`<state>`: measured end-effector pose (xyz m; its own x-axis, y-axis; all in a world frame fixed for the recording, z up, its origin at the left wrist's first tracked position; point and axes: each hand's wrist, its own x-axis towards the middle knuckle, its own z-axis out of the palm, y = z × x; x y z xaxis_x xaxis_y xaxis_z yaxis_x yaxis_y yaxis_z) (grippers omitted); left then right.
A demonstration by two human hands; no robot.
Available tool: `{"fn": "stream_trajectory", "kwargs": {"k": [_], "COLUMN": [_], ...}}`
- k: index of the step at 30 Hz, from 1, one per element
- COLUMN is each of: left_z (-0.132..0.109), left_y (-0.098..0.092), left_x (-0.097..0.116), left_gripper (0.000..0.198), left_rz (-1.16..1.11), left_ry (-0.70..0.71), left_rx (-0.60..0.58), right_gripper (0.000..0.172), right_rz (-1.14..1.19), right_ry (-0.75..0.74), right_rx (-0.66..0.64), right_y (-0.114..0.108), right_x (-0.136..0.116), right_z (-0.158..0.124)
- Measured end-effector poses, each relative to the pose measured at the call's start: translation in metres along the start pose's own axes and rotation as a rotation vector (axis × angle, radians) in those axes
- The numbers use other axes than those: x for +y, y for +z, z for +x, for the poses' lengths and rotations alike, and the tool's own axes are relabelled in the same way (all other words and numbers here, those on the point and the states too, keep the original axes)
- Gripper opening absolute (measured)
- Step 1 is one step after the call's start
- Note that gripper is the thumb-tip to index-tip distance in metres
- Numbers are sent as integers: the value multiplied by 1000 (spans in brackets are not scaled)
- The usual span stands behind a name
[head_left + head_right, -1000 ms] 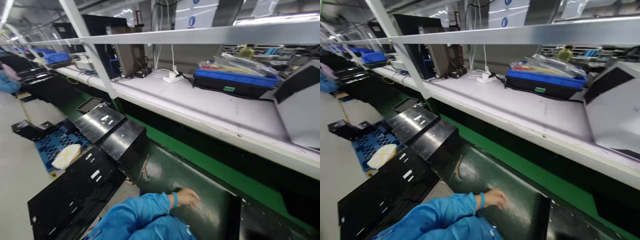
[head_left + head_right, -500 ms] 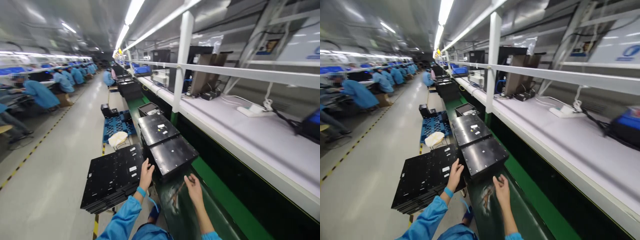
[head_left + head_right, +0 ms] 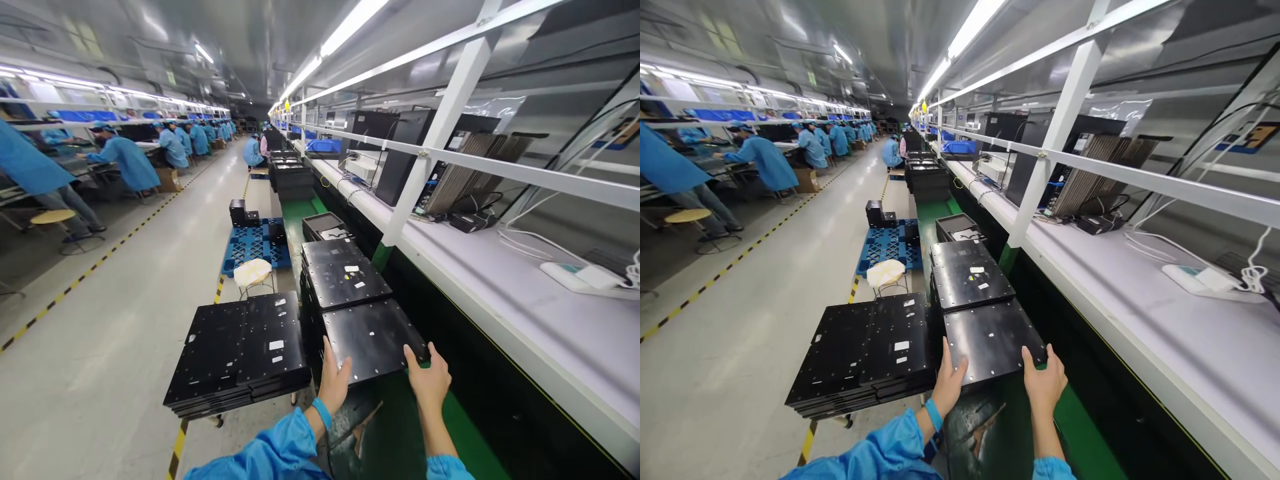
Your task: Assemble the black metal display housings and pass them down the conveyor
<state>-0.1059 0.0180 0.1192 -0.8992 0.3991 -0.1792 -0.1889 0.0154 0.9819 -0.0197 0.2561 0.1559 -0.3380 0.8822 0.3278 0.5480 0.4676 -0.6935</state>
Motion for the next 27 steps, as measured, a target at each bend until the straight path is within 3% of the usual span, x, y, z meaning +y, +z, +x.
{"fn": "stream_trajectory", "kwargs": {"k": [3,6,8,9,11,13,14,18,23,27], "left_z": [-13,-23,-29,-32,-41,-54,-63,-98,-125,-141], "left_y": [3,-4,-11,-14,-17,-17,-18,-21,-23,-11], "left_x": [-5,-8,-6,-3,5,13,16,12,-6,-29], "left_gripper": [101,89,82,82,94,108,113,107,92,81], "left_rz": [-76,-167,-231,-267,-361,-477,-530,-604,-432,-225], "left_ry": [-16,14,7,-15,-80,-122,-130,-152,-302,-469], "left_rx": [16,90,147,159,131,61,18,-155,-507,-810], "right_gripper": [112,121,114,104,85,75,74,73,79,73], "right_rz": [74,374,645,775,987,1067,1061,985,907,656], "right_ry": [34,282,492,587,732,790,793,712,708,724], "right_rx": [35,146,197,163,-46,-255,-294,-265,-220,-154], "right_y": [-5,-7,-5,-4,-2,-1,-2,-19,-65,-113], "right_x": [3,3,-3,-8,-23,-38,-44,-44,17,79], "right_z": [-19,-45,-65,-75,-94,-109,-116,-139,-173,-202]}}
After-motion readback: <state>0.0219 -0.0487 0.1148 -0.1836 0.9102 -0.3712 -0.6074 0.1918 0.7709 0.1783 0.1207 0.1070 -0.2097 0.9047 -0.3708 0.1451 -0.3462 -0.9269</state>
